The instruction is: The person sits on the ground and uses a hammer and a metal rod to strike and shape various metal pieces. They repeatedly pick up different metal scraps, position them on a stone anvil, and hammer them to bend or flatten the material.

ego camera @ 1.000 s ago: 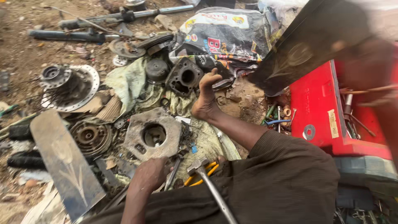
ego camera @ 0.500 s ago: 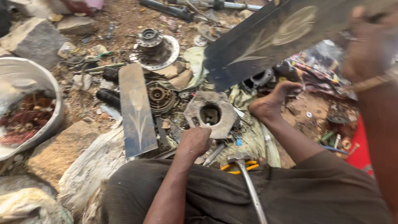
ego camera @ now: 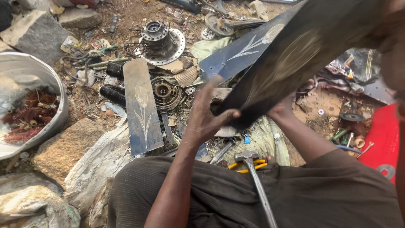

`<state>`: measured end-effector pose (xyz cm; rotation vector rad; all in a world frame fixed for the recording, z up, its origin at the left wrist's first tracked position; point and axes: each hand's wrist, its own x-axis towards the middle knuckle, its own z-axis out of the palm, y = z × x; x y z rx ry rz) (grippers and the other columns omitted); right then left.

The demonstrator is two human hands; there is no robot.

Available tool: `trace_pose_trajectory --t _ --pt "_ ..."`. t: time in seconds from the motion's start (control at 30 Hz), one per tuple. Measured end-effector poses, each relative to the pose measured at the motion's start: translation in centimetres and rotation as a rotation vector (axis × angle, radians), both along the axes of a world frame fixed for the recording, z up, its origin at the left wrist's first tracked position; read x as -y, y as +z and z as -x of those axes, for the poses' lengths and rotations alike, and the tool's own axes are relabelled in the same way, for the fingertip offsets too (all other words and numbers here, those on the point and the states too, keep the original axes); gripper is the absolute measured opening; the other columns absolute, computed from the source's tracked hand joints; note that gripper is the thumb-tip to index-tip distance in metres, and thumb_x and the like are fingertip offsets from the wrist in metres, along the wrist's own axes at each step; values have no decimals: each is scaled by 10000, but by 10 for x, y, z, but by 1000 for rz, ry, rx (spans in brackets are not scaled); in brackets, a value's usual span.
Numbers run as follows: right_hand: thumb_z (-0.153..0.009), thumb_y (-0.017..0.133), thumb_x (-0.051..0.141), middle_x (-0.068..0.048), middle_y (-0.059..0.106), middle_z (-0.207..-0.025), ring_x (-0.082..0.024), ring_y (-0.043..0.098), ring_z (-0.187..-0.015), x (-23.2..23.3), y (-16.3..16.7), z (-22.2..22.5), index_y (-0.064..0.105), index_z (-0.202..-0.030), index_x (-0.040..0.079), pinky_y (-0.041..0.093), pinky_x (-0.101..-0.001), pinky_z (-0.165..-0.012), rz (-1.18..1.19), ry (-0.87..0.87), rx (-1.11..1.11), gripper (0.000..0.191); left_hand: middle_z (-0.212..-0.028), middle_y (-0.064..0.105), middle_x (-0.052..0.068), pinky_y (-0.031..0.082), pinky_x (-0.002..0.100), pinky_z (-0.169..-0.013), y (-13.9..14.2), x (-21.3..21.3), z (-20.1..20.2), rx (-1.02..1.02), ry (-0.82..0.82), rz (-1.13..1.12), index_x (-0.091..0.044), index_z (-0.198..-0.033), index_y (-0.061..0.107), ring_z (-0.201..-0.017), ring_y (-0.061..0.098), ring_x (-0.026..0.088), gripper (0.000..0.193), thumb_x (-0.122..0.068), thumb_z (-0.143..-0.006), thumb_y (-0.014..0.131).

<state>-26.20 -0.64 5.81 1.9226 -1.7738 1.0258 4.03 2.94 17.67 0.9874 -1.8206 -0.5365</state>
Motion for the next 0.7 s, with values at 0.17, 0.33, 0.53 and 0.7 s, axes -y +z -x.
trace_pose_trajectory --t 0.17,0.33,0.53,0.7 --pt "-901 667 235 -153 502 -1290 -223 473 -1181 -26 47 -20 413 -1298 -36 408 -350 -1019 -49 36 259 544 -881 729 15 525 364 -727 -33 -21 10 -418 -395 -889 -112 -1048 767 -821 641 187 356 -445 -923 750" --pt "-904 709 266 -104 620 -1203 -181 588 -1086 -132 84 -59 536 -1242 7 509 -333 -940 -625 119 1187 459 -945 732 -5 581 346 -884 -71 -25 35 -1245 -252 -770 -124 -942 709 -922 690 136 237 -327 -910 827" --pt "-850 784 204 -57 690 -1102 -147 669 -995 -151 82 -46 576 -1210 46 564 -317 -909 -522 134 1619 445 -1072 736 55 483 464 -943 -51 -50 35 -1248 -371 -1044 -148 -1063 731 -1018 671 201 432 -517 -849 664" --pt "-810 783 179 -37 714 -965 -143 691 -834 -156 88 -23 641 -1146 54 579 -327 -766 -883 181 1804 385 -1155 703 161 479 496 -1120 -44 -46 21 -1470 -1136 -844 -44 -1124 725 -1141 663 319 819 -777 -964 400"
